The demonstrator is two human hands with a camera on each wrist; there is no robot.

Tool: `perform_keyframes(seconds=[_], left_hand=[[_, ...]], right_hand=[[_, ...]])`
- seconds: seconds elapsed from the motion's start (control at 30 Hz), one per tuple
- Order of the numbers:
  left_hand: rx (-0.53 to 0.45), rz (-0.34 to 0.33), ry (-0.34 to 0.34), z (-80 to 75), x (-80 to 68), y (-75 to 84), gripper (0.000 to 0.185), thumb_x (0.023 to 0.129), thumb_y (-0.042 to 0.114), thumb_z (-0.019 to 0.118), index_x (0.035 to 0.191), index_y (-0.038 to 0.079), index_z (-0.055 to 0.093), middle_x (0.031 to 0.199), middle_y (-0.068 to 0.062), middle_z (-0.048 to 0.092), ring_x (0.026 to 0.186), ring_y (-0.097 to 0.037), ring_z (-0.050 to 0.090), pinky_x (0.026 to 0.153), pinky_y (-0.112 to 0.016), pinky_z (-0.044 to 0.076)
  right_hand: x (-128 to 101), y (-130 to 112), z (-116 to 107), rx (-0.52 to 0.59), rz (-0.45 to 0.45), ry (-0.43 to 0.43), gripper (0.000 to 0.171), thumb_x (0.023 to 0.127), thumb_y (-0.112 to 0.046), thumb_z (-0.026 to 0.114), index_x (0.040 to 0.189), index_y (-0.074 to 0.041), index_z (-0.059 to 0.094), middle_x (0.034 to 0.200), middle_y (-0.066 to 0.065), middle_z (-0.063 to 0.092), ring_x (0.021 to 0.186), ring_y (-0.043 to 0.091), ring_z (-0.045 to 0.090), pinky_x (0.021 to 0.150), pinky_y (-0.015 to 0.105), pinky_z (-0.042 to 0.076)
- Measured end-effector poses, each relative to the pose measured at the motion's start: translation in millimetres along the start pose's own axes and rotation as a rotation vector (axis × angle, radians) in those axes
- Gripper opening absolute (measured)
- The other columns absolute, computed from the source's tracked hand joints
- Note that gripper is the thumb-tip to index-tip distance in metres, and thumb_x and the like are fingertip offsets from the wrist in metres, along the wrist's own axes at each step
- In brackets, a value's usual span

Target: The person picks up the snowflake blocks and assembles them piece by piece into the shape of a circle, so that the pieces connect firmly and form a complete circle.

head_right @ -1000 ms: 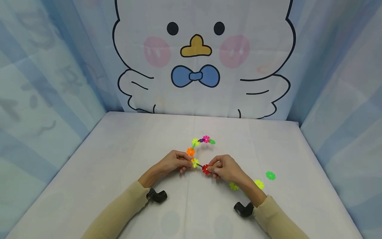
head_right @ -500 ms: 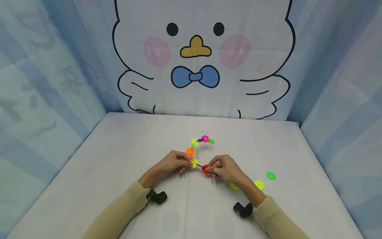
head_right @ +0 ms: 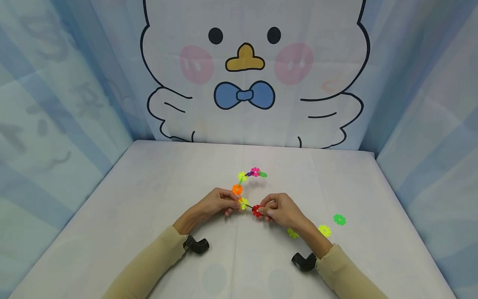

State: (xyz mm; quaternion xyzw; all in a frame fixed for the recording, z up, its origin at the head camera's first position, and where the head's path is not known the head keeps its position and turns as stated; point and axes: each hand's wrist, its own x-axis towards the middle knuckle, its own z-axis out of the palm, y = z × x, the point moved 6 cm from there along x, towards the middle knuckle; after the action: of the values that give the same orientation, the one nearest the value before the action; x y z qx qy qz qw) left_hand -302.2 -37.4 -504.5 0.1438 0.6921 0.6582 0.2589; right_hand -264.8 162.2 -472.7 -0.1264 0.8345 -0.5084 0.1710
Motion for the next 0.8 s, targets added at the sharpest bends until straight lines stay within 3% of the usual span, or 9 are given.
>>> perform_keyframes(seconds=[0.43,0.8], left_hand=[[-0.019,-0.002,0.033,0.6,1.5,-2.1,0.011,0.087,0.007,0.071,0.095,0.000,0.068,0.076,-0.003,0.069,0.058,-0.010,0.056,0.056,-0.021,0.052],[-0.066,-0.023,0.035,-0.5,1.9,-3.4,0.023,0.091,0.013,0.068,0.109,-0.001,0.067,0.084,-0.004,0.069,0.064,-0.010,0.059,0.060,-0.021,0.055]], right_hand=[[1.3,1.0,0.9,-0.033,0.036,0.030,0.019,0.091,-0.015,0.069,0.101,0.000,0.063,0.074,0.013,0.071,0.060,0.017,0.059,0.057,0.026,0.052],[1.3,0.1,-8.9,-0.128,0.055,0.123,0.014,0.087,-0.020,0.073,0.097,-0.010,0.073,0.081,0.008,0.073,0.062,0.018,0.058,0.057,0.027,0.049]])
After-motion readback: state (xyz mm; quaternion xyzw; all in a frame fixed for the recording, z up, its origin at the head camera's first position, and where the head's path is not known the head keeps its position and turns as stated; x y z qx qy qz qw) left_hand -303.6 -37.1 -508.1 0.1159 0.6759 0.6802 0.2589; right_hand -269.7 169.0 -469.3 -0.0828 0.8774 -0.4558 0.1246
